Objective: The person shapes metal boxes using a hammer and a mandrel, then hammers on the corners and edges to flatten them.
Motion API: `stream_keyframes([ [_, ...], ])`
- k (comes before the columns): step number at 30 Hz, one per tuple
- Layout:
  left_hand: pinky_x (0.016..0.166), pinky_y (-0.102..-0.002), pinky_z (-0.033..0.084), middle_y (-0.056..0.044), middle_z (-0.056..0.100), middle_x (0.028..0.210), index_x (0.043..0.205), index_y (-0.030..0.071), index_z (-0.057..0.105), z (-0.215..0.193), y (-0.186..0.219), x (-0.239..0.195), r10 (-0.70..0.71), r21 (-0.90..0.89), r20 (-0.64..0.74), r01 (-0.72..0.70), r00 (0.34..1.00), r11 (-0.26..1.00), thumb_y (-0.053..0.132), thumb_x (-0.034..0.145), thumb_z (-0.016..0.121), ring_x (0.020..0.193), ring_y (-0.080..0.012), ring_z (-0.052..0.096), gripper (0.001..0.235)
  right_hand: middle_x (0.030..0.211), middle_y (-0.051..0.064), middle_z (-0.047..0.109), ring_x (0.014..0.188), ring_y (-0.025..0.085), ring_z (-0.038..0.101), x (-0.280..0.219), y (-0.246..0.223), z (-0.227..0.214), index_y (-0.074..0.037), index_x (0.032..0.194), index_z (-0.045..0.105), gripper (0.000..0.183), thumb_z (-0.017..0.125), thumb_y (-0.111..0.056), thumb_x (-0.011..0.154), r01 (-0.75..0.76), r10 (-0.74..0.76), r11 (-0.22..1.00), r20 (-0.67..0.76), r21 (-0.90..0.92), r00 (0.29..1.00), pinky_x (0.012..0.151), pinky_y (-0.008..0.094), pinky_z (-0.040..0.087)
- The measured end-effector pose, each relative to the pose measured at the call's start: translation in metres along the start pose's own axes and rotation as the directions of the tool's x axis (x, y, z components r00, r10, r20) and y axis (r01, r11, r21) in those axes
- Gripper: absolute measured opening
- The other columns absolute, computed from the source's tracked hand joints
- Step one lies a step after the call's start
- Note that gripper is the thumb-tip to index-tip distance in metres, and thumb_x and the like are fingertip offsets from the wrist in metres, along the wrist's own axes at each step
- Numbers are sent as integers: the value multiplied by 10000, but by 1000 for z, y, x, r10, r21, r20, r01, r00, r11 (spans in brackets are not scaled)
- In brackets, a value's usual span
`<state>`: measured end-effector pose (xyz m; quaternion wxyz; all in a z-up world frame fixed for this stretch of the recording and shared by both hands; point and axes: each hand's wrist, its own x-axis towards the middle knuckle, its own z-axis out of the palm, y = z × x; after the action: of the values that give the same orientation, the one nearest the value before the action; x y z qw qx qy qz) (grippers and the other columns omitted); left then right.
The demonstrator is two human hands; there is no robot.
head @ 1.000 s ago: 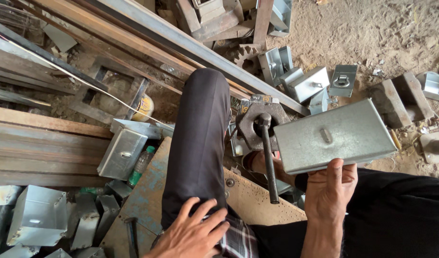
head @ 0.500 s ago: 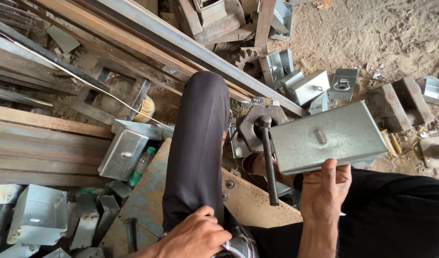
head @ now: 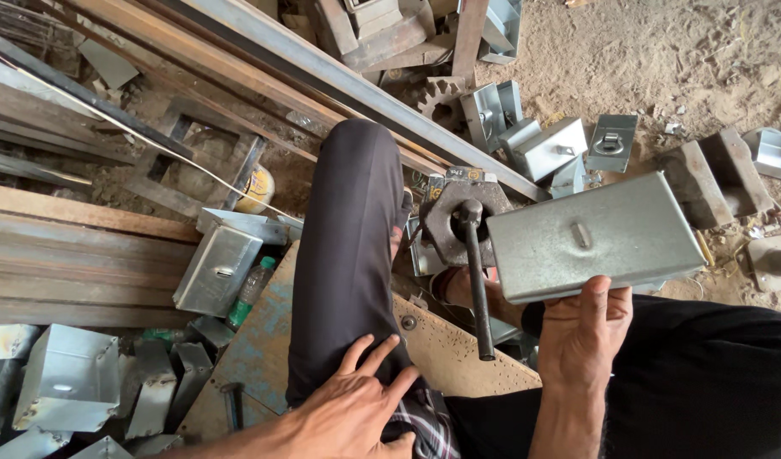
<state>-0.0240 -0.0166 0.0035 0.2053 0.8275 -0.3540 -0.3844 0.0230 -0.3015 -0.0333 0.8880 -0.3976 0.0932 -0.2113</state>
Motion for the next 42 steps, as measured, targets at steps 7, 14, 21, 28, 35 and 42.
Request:
stream_keyframes([
  [7,1188,-699,-55,-334,623,1067,1483,-59,497,-19,2,11,95,-166,128,-74,987,983,601,979,393,1408,-503,408,837,1187,60,685,1132,190,685,-1,1,-4,-56,1286,575,490,853,-282,952,-2,2,1000,5,12,1000,1047,408,567],
  [14,1194,-622,189,-246,679,1126,1226,3,631,-116,-3,81,-61,227,-256,121,965,966,505,1035,411,1209,-407,559,580,1087,113,701,1122,249,713,-15,-12,-32,21,1153,677,366,788,-257,944,35,-35,998,-2,57,999,1042,457,573],
  [21,1061,-747,291,-291,481,1466,1397,78,535,-101,-27,203,231,344,-658,14,717,939,500,832,657,1320,-582,464,716,1093,115,693,987,223,648,-107,-34,-42,44,1149,622,386,840,-96,863,219,-324,807,-102,-548,940,980,390,536],
  [28,838,-565,557,-264,527,1410,1276,94,618,-58,-25,200,192,341,-409,-46,892,939,397,971,608,1063,-481,637,430,981,88,725,905,201,752,-192,-54,6,-56,1100,597,512,856,-163,672,213,-632,-78,213,-974,745,792,348,581],
  [35,1027,-604,440,-257,470,1519,1461,135,581,-62,-43,221,30,266,-159,13,987,964,543,1029,457,1241,-530,532,607,1042,121,747,950,282,751,-231,-160,55,-12,1296,665,597,859,-169,753,12,175,200,48,-980,983,835,383,581],
  [42,1115,-588,340,-248,317,1669,1560,132,492,-57,-81,240,45,265,-85,-21,995,964,628,1010,443,1411,-494,395,742,1119,123,711,1064,320,658,-332,-226,60,-71,1397,599,635,858,-275,854,-323,524,81,-235,-943,819,931,420,496],
])
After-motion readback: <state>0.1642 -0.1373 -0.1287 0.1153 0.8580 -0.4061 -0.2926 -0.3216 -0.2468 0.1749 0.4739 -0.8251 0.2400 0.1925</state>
